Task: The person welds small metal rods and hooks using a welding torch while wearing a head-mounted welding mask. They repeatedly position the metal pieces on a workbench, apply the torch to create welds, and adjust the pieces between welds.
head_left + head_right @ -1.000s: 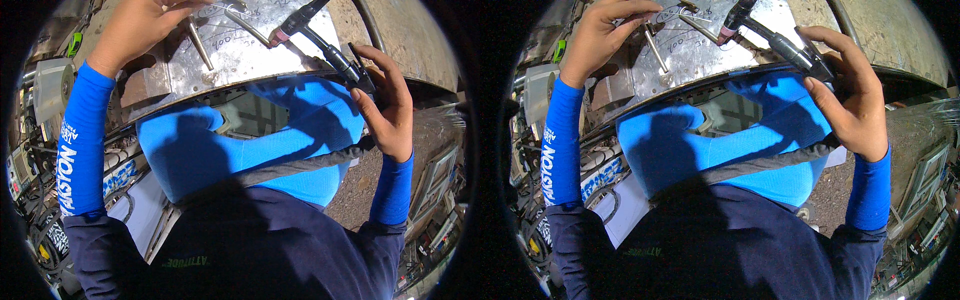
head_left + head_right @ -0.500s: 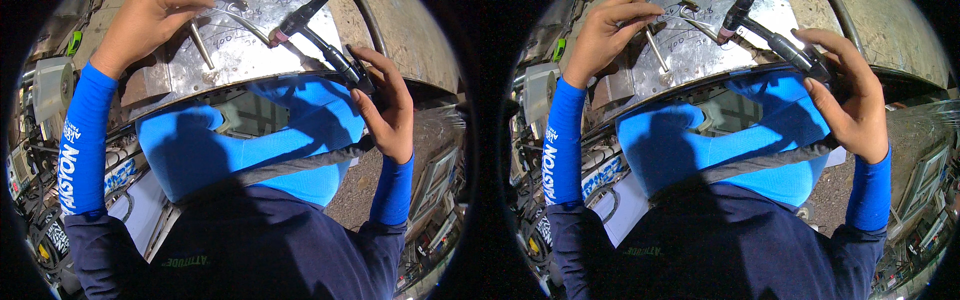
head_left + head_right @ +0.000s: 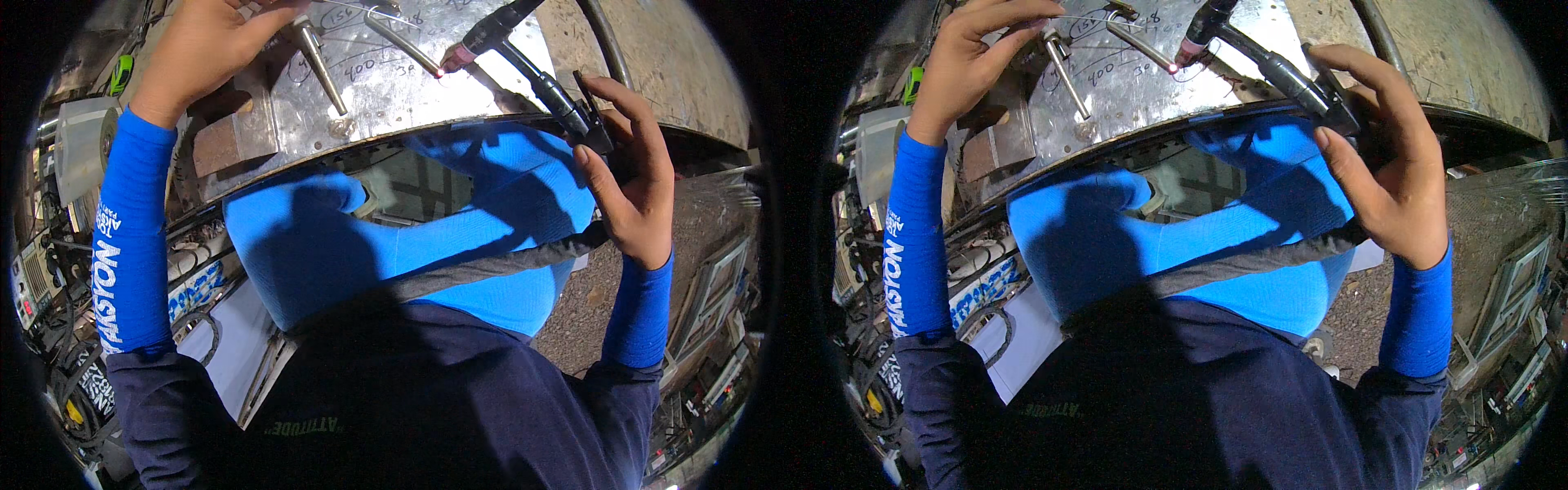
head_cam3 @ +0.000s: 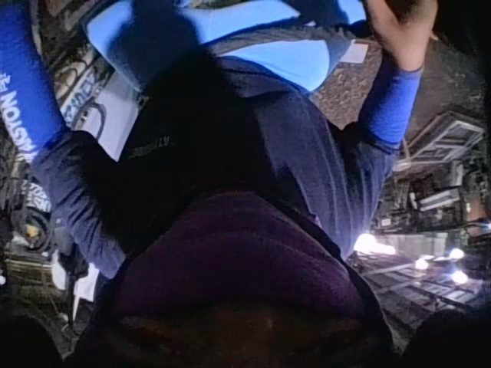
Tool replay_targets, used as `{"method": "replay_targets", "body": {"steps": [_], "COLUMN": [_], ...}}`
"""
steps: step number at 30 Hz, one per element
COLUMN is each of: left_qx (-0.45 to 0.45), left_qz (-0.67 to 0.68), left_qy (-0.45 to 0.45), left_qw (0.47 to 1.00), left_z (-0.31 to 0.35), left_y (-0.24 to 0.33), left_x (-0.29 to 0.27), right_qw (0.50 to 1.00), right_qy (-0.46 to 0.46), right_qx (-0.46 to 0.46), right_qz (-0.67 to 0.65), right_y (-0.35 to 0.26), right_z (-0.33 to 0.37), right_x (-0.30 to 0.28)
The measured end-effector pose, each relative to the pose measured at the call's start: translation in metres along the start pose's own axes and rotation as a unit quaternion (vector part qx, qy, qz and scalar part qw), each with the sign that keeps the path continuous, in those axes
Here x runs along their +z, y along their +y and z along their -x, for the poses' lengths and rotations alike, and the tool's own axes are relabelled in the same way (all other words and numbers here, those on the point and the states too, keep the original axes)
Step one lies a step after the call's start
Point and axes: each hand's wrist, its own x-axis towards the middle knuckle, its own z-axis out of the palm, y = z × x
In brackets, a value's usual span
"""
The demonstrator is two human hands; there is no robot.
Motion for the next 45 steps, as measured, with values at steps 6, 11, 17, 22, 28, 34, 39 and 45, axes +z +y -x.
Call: {"method": "replay_targets", "body": {"steps": [6,11,17,22,28,34,39,45], "left_qx": [0.016,0.003,-0.013,-0.079,-0.099,-0.015,-0.047,-0.070], "left_qz": [-0.006,-0.021,-0.020,0.010,-0.001,0.004,0.010,-0.026], "left_qy": [-0.002,0.025,-0.005,-0.019,-0.026,0.011,0.000,-0.005], "left_qw": [1.000,0.999,1.000,0.997,0.995,1.000,0.999,0.997], "left_z": [0.003,0.006,0.008,0.003,0.000,0.010,0.006,-0.001], "left_y": [-0.015,-0.008,-0.007,0.007,0.014,-0.011,-0.003,0.015], "left_x": [-0.001,0.007,0.004,0.000,-0.002,0.005,0.005,-0.002], "right_qw": [1.000,1.000,0.999,1.000,1.000,0.999,1.000,0.999], "right_qy": [0.012,-0.004,-0.019,-0.018,-0.014,-0.039,0.001,0.029], "right_qx": [0.009,-0.009,-0.030,-0.022,-0.010,-0.027,-0.004,0.018], "right_qz": [-0.021,-0.012,0.011,0.009,0.007,0.013,0.000,-0.010], "right_y": [0.005,0.000,-0.001,-0.002,-0.004,-0.002,-0.003,0.000], "right_z": [0.008,0.001,-0.002,-0.001,-0.001,-0.003,0.001,0.006], "right_x": [0.001,0.004,0.001,0.001,0.001,0.000,0.003,0.001]}}
